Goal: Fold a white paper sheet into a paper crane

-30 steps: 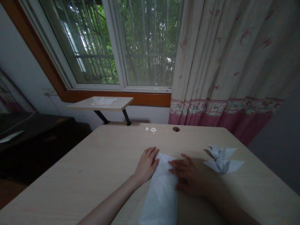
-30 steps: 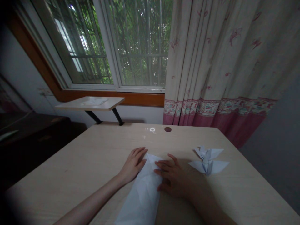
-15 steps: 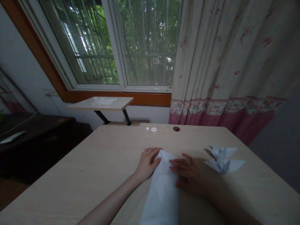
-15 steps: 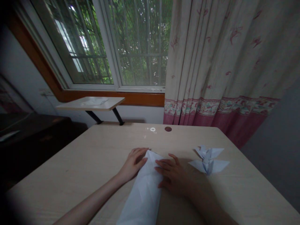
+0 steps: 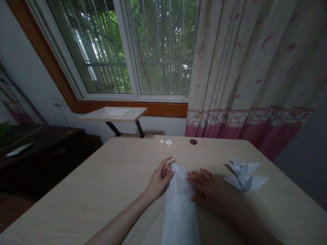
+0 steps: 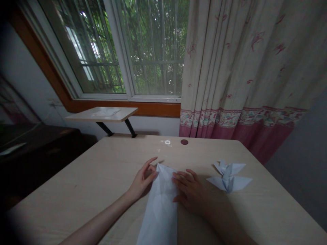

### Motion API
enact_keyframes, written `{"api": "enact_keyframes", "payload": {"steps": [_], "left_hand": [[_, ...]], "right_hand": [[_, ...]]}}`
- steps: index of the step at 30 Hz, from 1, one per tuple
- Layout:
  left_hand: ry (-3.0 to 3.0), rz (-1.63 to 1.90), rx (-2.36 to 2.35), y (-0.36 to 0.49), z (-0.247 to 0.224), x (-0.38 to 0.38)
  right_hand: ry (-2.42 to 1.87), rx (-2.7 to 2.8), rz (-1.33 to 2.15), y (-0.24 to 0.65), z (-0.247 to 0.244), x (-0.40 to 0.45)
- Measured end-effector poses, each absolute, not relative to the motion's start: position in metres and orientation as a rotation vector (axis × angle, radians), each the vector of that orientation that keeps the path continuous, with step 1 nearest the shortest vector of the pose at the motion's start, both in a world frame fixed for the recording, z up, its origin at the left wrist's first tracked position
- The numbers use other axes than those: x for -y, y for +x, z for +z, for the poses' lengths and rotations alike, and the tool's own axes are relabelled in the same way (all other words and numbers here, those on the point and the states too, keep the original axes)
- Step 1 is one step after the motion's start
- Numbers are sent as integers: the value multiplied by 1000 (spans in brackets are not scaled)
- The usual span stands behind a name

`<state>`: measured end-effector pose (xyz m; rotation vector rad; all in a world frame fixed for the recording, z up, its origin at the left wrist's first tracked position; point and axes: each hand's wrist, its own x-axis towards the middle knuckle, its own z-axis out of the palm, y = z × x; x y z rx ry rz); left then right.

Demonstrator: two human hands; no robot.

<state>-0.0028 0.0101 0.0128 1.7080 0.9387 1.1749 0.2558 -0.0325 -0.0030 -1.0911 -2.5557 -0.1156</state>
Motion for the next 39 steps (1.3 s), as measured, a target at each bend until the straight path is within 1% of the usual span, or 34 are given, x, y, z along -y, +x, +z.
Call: {"api": "enact_keyframes", "payload": {"steps": [8, 15, 17, 19, 24, 26, 31, 39], "left_hand": [[1592, 1233, -919, -2, 12, -8], [1255, 1376, -882, -5, 8, -20], [1225, 1377, -874, -5, 10, -19], [1242, 1368, -850, -6, 12, -16], [1399, 1321, -765, -5, 16, -7], [1516, 1282, -718, -5, 17, -5], [1862, 1114, -598, -2, 24, 1], [2316, 728, -699, 2, 33, 12]], "right_hand": [[-1135, 2511, -150, 253, -5, 31], [-958, 2753, 124, 251, 30, 43], [-949, 2763, 147, 251, 33, 45], [-937, 2756, 97, 252, 30, 45], [-987, 2537, -257, 260, 15, 45], [-1027, 2447, -336, 263, 14, 47], [-1061, 2312, -315, 263, 13, 51], [-1144, 2225, -202, 260, 23, 51]]}}
